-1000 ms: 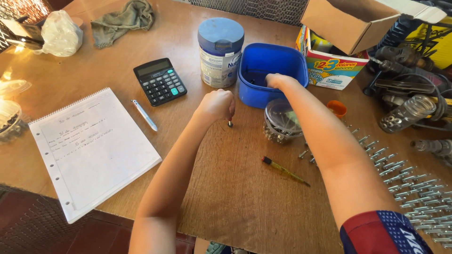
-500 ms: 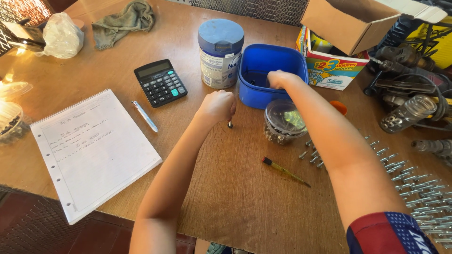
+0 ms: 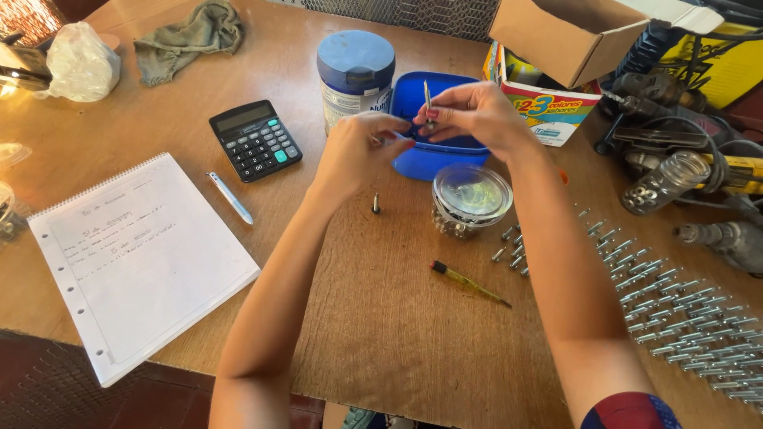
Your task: Picking up individual metal screws from a table and placing them into a small plastic container while using a tool to nudge them.
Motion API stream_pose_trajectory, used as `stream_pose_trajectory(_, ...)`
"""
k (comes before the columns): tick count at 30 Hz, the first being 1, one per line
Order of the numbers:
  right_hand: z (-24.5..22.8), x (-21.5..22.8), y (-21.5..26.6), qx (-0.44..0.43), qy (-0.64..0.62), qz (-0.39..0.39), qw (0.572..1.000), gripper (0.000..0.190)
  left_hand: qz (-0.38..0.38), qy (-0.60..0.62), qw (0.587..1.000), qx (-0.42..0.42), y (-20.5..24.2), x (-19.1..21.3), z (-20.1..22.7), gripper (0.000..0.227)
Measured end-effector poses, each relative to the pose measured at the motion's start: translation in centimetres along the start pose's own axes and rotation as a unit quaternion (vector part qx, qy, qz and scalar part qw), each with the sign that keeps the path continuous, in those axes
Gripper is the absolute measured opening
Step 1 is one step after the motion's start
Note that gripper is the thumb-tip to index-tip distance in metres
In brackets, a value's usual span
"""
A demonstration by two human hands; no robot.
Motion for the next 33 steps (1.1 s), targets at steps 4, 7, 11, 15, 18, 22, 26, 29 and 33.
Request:
stream_pose_trajectory(4, 0.2, -1.5, 2.3, 0.017, -0.021, -0.013, 1.0, 0.021, 0.047, 0.075, 0.995, -0.039, 0.0, -0.4, 0.1, 0.024)
stream_pose_trajectory(7, 0.3, -2.4, 2.9, 0.039, -0.045, -0.032, 0.998, 0.02, 0.046, 0.109, 0.993, -0.028, 0.3, -0.4, 0.7, 0.022)
stream_pose_trajectory(11, 1.3, -2.7, 3.3, 0.059, -0.101, -0.038, 0.992, 0.014, 0.044, 0.154, 0.987, -0.034, 0.0, -0.9, 0.8, 0.014)
stream_pose_trajectory(15, 1.3, -2.8, 3.6, 0.081, -0.098, -0.04, 0.991, 0.014, 0.034, 0.171, 0.983, -0.05, -0.2, -1.3, 0.5, 0.013)
stream_pose_trajectory(18, 1.7, -3.0, 3.7, 0.097, -0.079, -0.044, 0.991, 0.013, 0.027, 0.163, 0.985, -0.057, -0.1, -1.2, 0.8, 0.011)
stream_pose_trajectory(22, 1.8, -3.5, 3.5, 0.097, -0.053, -0.047, 0.993, 0.014, 0.023, 0.135, 0.99, -0.029, 0.3, -0.8, 0.7, 0.009)
stream_pose_trajectory(26, 2.6, -3.8, 3.2, 0.09, -0.049, -0.06, 0.993, 0.014, -0.018, 0.087, 0.996, 0.015, 0.8, 0.6, 1.4, 0.01)
stream_pose_trajectory(29, 2.0, -4.0, 3.4, 0.078, -0.014, -0.069, 0.994, 0.018, -0.057, 0.019, 0.997, 0.055, 1.5, 2.4, 2.8, 0.012)
stream_pose_trajectory(33, 0.5, -4.2, 3.9, 0.07, 0.053, -0.054, 0.995, 0.021, -0.142, -0.193, 0.963, 0.12, 1.5, 3.4, 0.1, 0.008)
Point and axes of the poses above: each hand's wrist, its own y-axis away from the middle knuckle, its own x-axis out of the back of the hand, z = x × y, the point moved 1 cm from there along -y, towards the middle knuckle, and after that the axes turned 9 degrees about -z, right-handed, at the moved point
